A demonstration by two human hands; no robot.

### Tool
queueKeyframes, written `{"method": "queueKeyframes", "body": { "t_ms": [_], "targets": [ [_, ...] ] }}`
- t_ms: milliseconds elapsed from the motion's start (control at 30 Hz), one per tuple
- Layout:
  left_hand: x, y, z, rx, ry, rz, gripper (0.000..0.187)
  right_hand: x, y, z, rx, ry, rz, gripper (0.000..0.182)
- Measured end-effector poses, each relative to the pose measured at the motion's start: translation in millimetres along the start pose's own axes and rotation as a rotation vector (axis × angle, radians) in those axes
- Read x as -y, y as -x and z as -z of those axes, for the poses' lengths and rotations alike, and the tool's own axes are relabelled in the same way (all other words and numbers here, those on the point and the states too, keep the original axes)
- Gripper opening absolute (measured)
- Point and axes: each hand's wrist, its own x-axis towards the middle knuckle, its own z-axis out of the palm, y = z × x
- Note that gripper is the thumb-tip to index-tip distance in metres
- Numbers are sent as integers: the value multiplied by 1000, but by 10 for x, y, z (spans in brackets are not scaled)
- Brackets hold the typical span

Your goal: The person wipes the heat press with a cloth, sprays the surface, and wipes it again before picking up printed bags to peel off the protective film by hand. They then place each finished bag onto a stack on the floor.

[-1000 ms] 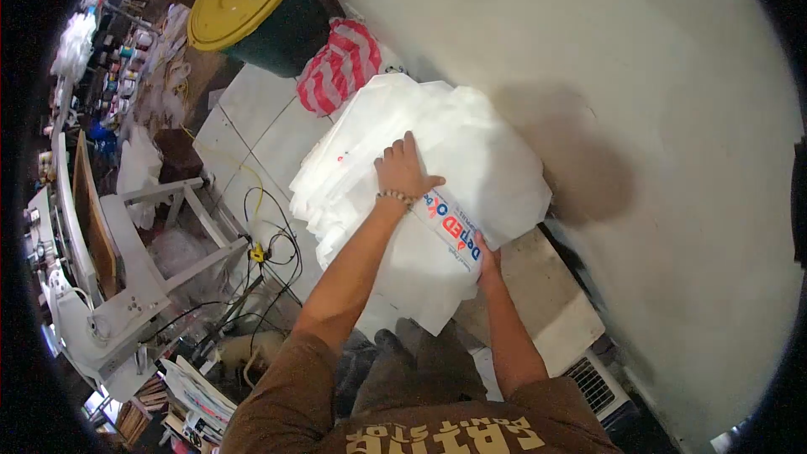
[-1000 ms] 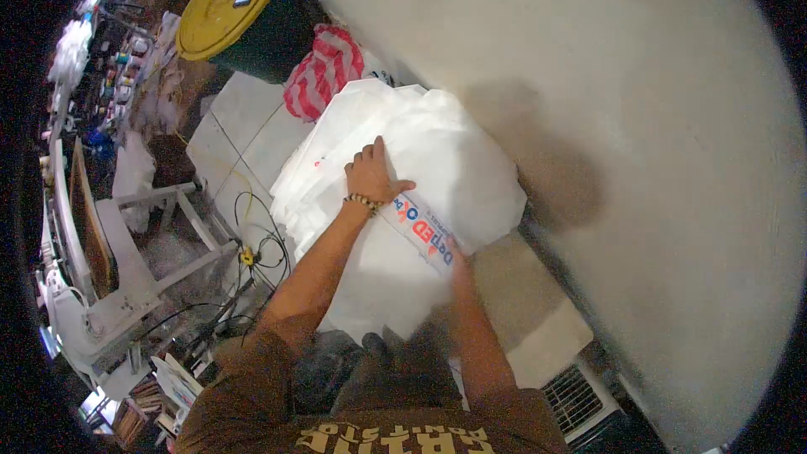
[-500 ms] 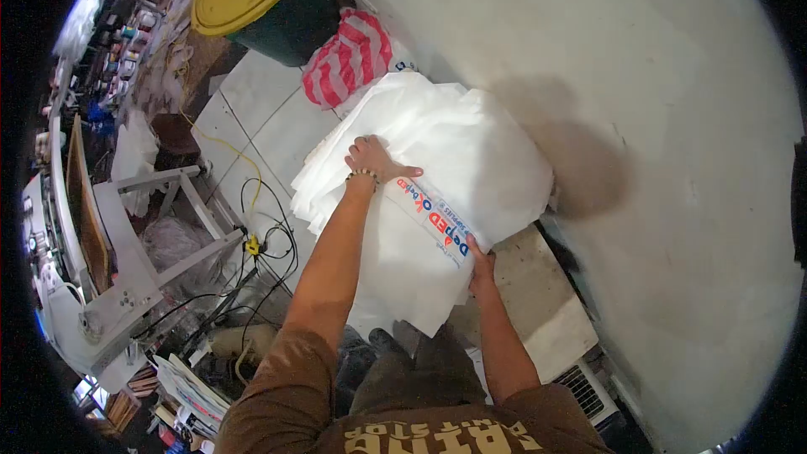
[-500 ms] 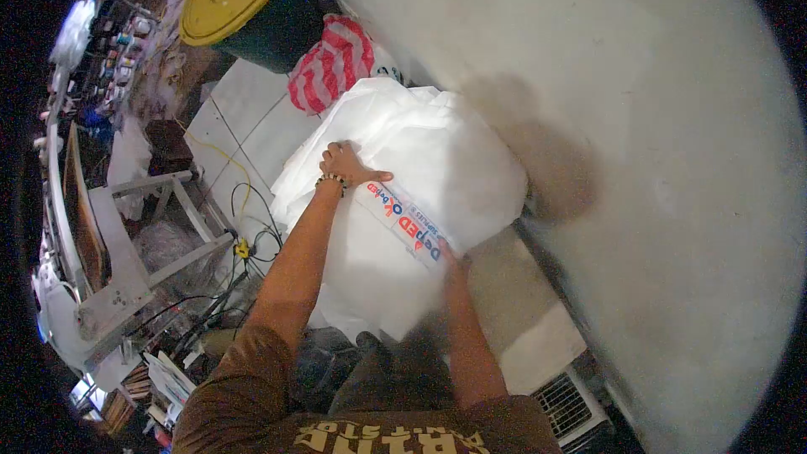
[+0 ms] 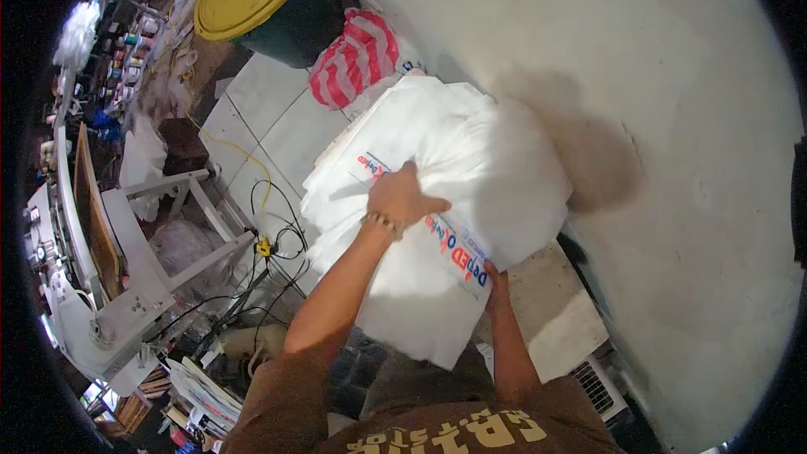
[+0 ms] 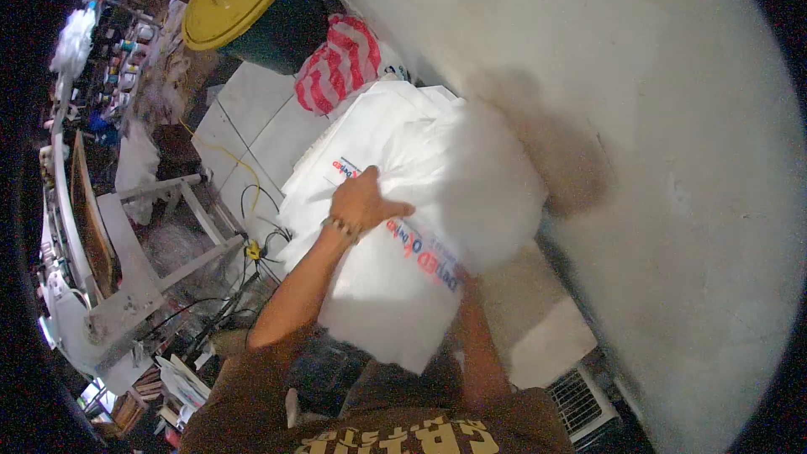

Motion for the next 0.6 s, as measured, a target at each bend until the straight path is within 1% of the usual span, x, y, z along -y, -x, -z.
{"method": "queueKeyframes", "body": {
  "t_ms": [67, 100, 133, 200, 267, 333, 367, 433, 467, 533, 567, 600],
  "targets": [
    [-40, 174, 229, -10, -4, 11, 107, -30, 315, -190, -138, 178, 204, 75],
    [63, 189, 391, -35, 1, -6, 107, -21, 436, -484, 145, 11, 170, 74],
    [206, 157, 532, -63, 6, -27, 106, -48, 346, -569, 144, 11, 177, 74],
    [726, -351, 573, -84, 92, -162, 108, -92, 41, -647, -189, 529, 220, 84],
    [1025, -994, 583, -27, -207, -107, 115, -292, -628, -722, -434, 550, 335, 99],
    [1521, -1484, 300, -19, 35, -126, 118, -216, -732, -1004, -582, 681, 318, 109],
    [1547, -1555, 209, -3, 38, -151, 118, -234, -772, -916, -609, 671, 330, 109],
    [1539, -1480, -25, -187, 72, -38, 118, -269, -816, -654, -540, 538, 571, 99],
    [1496, -1440, -98, -172, 75, -46, 118, -244, -761, -530, -557, 536, 571, 99],
    [1293, -1215, 6, -52, 173, 1, 119, -164, -572, -425, -412, 198, 495, 87],
    [1065, -1090, 74, -39, 203, -48, 124, -107, -501, -491, -419, 194, 497, 87],
    [1071, -1160, 55, -37, 200, -50, 124, -50, -411, -586, -437, 109, 425, 83]
  ]
}}
